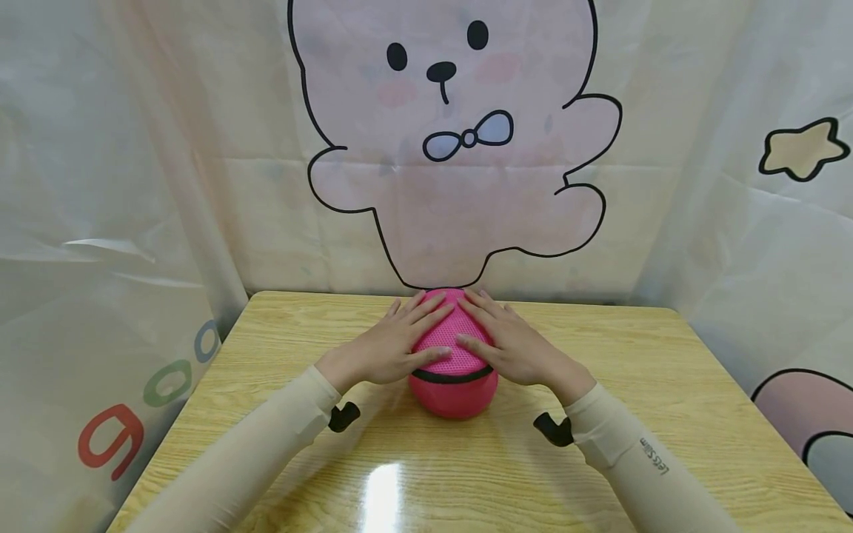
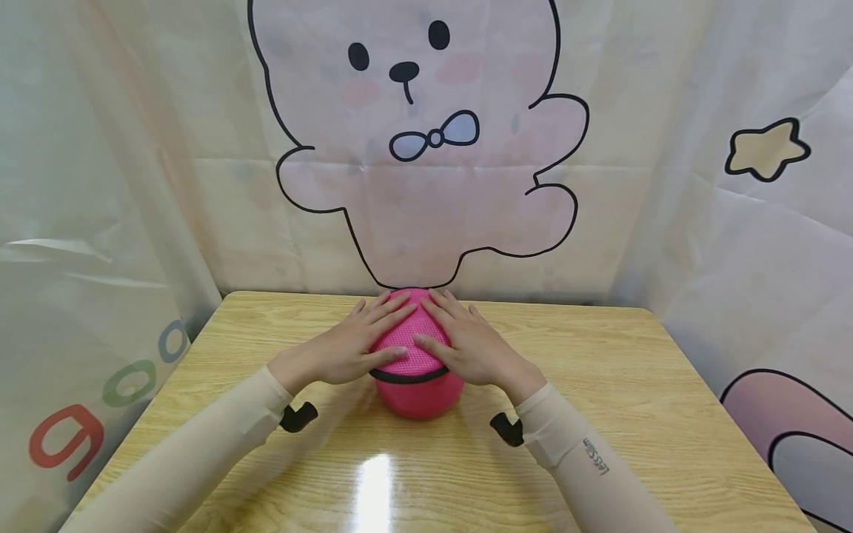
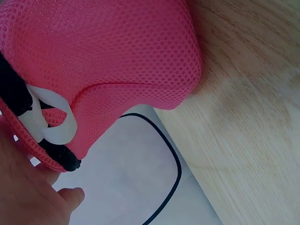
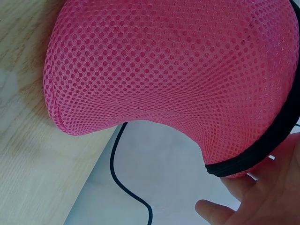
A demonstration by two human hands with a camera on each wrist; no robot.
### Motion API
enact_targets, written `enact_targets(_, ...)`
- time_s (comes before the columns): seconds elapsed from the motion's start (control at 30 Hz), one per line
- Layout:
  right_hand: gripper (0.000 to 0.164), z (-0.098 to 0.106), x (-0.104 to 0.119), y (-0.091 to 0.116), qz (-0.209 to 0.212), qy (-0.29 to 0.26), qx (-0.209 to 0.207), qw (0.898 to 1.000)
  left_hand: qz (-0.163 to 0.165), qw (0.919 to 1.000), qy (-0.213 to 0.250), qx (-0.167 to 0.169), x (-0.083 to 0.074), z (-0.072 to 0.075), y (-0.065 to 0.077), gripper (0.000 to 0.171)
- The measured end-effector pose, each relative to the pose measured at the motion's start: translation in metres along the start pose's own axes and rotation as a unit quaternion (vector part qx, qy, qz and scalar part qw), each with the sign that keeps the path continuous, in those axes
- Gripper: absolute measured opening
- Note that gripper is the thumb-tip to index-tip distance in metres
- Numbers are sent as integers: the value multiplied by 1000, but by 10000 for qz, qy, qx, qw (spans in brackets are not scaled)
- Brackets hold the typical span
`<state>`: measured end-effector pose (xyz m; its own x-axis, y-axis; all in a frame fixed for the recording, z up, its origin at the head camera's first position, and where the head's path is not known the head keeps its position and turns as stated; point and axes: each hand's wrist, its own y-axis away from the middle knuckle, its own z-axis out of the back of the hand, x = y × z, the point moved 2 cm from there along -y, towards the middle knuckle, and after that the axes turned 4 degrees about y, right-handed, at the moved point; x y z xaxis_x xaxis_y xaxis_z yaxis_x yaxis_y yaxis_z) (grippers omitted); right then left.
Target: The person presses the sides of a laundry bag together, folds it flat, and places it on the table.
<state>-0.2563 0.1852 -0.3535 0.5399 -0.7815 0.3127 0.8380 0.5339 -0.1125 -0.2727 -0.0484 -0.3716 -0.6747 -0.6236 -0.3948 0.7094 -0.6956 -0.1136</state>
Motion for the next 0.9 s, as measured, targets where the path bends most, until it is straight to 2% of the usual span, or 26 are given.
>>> enact_targets(0.9, 75, -9, -6, 8, -89, -74, 52, 9999, -2, 9998, -148, 163, -2, -13, -7, 80)
